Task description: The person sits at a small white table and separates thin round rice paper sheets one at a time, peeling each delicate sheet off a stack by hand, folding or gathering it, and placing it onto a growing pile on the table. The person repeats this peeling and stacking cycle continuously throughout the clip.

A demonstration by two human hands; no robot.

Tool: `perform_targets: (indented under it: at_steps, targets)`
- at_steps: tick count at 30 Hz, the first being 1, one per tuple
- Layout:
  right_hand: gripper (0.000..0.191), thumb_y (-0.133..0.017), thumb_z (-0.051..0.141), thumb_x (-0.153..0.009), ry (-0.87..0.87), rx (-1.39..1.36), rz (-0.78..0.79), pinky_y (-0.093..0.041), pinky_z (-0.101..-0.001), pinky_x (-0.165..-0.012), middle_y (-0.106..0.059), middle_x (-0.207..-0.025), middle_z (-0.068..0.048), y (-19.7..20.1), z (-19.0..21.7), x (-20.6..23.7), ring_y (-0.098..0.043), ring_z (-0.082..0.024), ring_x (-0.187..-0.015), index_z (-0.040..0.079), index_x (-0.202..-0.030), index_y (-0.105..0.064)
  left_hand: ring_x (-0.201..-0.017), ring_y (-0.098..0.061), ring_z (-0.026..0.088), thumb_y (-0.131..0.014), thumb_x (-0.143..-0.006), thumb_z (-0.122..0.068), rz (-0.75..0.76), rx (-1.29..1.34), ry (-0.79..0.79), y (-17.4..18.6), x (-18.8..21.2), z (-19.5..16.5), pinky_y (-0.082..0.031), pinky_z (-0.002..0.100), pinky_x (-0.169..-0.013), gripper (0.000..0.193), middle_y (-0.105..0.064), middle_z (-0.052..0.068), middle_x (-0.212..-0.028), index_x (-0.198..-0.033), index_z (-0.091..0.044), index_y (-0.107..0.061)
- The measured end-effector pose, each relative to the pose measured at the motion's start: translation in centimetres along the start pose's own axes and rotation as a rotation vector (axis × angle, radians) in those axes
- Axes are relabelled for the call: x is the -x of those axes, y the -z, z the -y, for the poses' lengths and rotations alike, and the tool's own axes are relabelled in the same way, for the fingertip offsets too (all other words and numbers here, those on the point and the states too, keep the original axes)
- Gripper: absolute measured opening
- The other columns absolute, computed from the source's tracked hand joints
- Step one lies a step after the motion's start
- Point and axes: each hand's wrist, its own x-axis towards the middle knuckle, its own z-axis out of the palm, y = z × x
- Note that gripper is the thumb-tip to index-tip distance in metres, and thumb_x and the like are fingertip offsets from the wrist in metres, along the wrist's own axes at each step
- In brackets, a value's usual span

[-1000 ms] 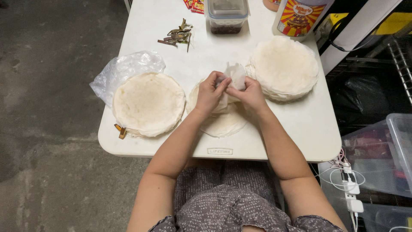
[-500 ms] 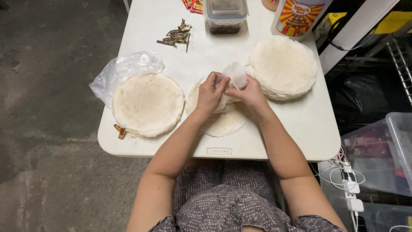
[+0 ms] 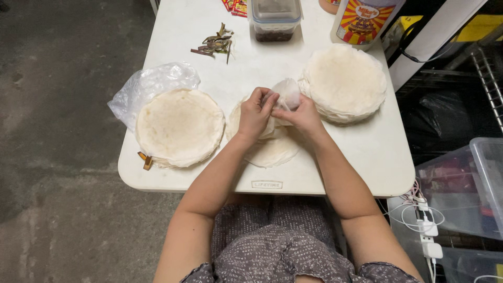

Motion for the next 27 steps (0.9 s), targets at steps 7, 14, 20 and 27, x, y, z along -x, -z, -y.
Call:
perform_targets:
  at_steps: [7, 14, 20, 27]
  targets:
    - [0.027, -0.083, 0.009, -0.079, -0.114, -0.167, 0.038, -0.057, -0.0264, -0.071, -0.075, -0.094, -0.004, 0.4, -0.2, 0.2, -0.069, -0.010, -0.080, 0.001, -0.103, -0.074, -0.073, -0.073, 0.018, -0.072, -0.098, -0.019, -0.021, -0.097, -0.094, 0.2, 0.1, -0.3, -0.056, 0.030, -0.067, 0.019, -0.075, 0.010, -0.087, -0.103, -0.003, -0.065]
    - [0.021, -0.081, 0.008, -0.085, -0.020, -0.163, -0.012, -0.053, -0.0237, -0.070, -0.071, -0.091, 0.001, 0.6, -1.1, -0.2, -0.064, -0.006, -0.078, 0.002, -0.103, -0.072, -0.072, -0.073, 0.020, -0.073, -0.098, -0.019, -0.003, -0.114, -0.067, 0.4, -0.1, -0.5, -0.056, 0.030, -0.066, 0.019, -0.075, 0.011, -0.086, -0.105, -0.002, -0.065]
    - [0.022, -0.080, 0.004, -0.085, 0.020, -0.172, -0.041, -0.054, -0.0236, -0.071, -0.069, -0.091, 0.002, 0.8, -1.5, -0.4, -0.064, -0.006, -0.079, 0.002, -0.104, -0.070, -0.073, -0.072, 0.015, -0.072, -0.099, -0.020, -0.036, -0.079, -0.064, 0.6, -0.4, 0.0, -0.056, 0.028, -0.067, 0.019, -0.075, 0.008, -0.085, -0.104, -0.003, -0.066]
    - [0.030, -0.079, 0.007, -0.081, -0.157, -0.361, -0.013, -0.058, -0.0265, -0.072, -0.072, -0.096, -0.001, 0.6, 0.5, 0.1, -0.068, -0.009, -0.082, 0.004, -0.109, -0.069, -0.075, -0.068, 0.011, -0.071, -0.099, -0.022, -0.036, 0.021, 0.078, 0.7, -0.6, 0.5, -0.055, 0.027, -0.069, 0.020, -0.076, 0.007, -0.086, -0.103, -0.002, -0.068]
